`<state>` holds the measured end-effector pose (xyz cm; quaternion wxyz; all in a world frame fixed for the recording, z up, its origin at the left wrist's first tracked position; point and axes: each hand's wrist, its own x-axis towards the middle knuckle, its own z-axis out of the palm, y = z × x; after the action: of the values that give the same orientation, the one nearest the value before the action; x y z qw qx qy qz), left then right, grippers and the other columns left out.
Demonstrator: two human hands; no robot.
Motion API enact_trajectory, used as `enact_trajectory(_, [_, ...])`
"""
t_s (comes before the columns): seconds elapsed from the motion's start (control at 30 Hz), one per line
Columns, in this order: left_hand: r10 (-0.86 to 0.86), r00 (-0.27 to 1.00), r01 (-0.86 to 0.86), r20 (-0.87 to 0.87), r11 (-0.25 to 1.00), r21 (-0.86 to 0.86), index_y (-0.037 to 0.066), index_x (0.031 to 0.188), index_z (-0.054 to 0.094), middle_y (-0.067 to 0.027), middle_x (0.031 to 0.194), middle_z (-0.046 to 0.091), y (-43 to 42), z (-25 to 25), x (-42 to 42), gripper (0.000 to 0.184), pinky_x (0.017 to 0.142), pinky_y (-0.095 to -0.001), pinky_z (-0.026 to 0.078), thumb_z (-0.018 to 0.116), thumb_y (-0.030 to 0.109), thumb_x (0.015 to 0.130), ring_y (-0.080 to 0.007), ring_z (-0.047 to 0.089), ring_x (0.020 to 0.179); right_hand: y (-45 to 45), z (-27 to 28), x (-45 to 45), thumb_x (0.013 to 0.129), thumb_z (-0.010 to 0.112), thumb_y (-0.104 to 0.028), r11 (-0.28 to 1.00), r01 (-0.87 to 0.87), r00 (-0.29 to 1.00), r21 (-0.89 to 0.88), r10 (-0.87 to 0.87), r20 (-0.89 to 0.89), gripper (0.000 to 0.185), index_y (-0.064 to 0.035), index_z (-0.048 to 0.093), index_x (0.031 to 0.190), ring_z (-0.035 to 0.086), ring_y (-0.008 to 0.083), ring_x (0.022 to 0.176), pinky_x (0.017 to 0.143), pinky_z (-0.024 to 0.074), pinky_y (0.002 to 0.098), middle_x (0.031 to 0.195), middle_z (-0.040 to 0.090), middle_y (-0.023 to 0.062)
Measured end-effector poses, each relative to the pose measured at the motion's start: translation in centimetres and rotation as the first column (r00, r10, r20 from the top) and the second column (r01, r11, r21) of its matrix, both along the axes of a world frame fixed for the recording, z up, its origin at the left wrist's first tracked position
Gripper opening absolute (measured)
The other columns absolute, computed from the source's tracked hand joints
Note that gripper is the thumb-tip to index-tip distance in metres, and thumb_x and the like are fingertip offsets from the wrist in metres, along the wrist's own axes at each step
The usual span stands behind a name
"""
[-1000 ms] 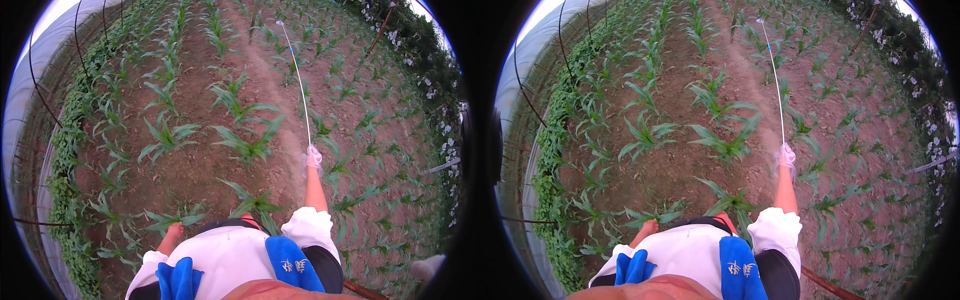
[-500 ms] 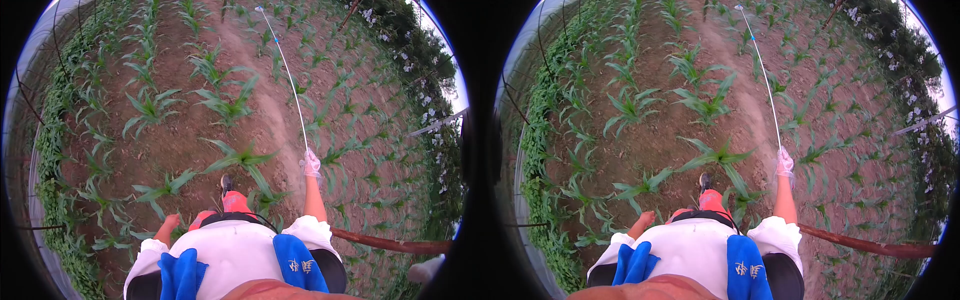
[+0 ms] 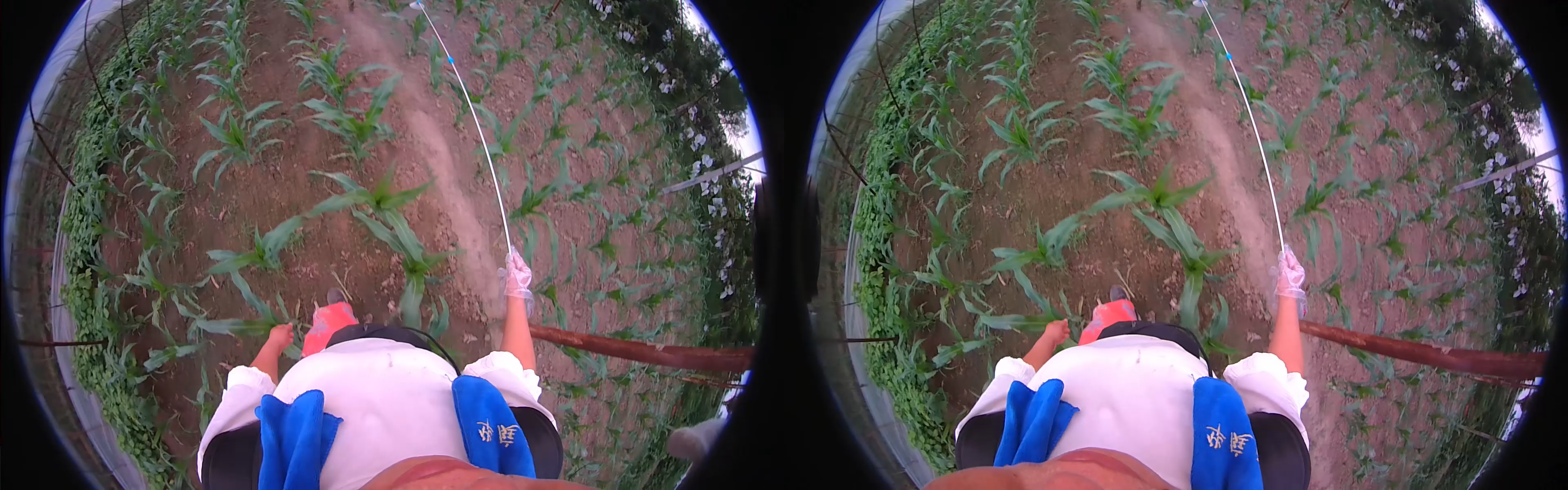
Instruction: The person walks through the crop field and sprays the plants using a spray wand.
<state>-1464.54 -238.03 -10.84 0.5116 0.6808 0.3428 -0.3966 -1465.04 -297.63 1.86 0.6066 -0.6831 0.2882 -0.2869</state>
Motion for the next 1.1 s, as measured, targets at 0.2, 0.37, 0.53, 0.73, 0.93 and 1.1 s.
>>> enact_trajectory(0.2, [-0.117,0.993,0.115,0.027,0.991,0.062,0.007,0.072,0.046,-0.0022,0.055,0.044,-6.9,1.0,-7.0,0.020,0.034,-0.0220,0.030,0.044,0.027,0.069,-0.0106,0.039,0.042,-4.2,-0.5,-13.0,0.066,0.049,-0.005,0.996,-0.018,0.995,-0.085,0.009,-0.102,0.027,0.0014,0.046,0.092,0.045,0.0079,0.074,0.064,0.0345,0.0169,0.085,0.049,0.0042])
enact_trajectory(0.37, [-0.131,0.991,0.131,0.012,0.991,-0.017,0.005,0.078,0.046,-0.0037,0.060,0.046,-7.9,1.0,-13.9,0.024,0.038,-0.0217,0.033,0.045,0.027,0.068,-0.0103,0.040,0.045,-5.1,-0.8,-22.7,0.066,0.051,-0.007,0.996,0.023,0.995,0.091,-0.013,-0.100,0.025,0.0009,0.047,0.089,0.046,0.0082,0.071,0.064,0.0361,0.0180,0.082,0.051,0.0048])
enact_trajectory(0.53, [-0.167,0.986,0.167,-0.011,0.985,0.047,0.005,0.076,0.047,-0.0032,0.057,0.045,-7.1,1.1,-17.8,0.024,0.035,-0.0209,0.031,0.045,0.028,0.068,-0.0097,0.039,0.041,-4.6,-0.7,-29.7,0.065,0.050,-0.005,0.996,0.043,0.990,-0.074,-0.053,-0.133,0.023,0.0017,0.048,0.087,0.046,0.0103,0.075,0.069,0.0350,0.0195,0.082,0.051,0.0067])
enact_trajectory(0.73, [-0.167,0.981,0.159,0.101,0.984,0.078,0.006,0.073,0.047,-0.0004,0.052,0.044,-7.4,2.5,-22.0,0.022,0.034,-0.0202,0.030,0.046,0.027,0.068,-0.0082,0.038,0.040,-2.7,-0.1,-37.3,0.064,0.051,-0.004,0.996,0.063,0.994,-0.058,-0.068,-0.086,0.020,0.0022,0.050,0.083,0.046,0.0109,0.076,0.070,0.0347,0.0204,0.083,0.051,0.0072])
enact_trajectory(0.93, [-0.159,0.978,0.173,0.132,0.979,-0.109,0.005,0.072,0.047,-0.0011,0.054,0.045,-5.8,-4.3,-31.3,0.023,0.037,-0.0210,0.032,0.044,0.027,0.069,-0.0076,0.040,0.042,-0.3,0.9,-46.6,0.064,0.051,-0.005,0.996,0.070,0.992,-0.058,-0.076,-0.105,0.022,0.0028,0.049,0.085,0.046,0.0107,0.077,0.071,0.0339,0.0206,0.084,0.050,0.0069])
enact_trajectory(1.1, [-0.424,0.904,0.427,-0.050,0.898,0.104,0.006,0.071,0.047,-0.0019,0.059,0.047,-3.4,-3.6,-41.7,0.022,0.037,-0.0224,0.032,0.042,0.027,0.070,-0.0119,0.042,0.045,1.1,1.8,-55.0,0.065,0.051,-0.006,0.989,0.142,0.977,-0.047,-0.147,-0.154,0.023,0.0028,0.048,0.086,0.046,0.0103,0.074,0.069,0.0346,0.0197,0.083,0.050,0.0070])
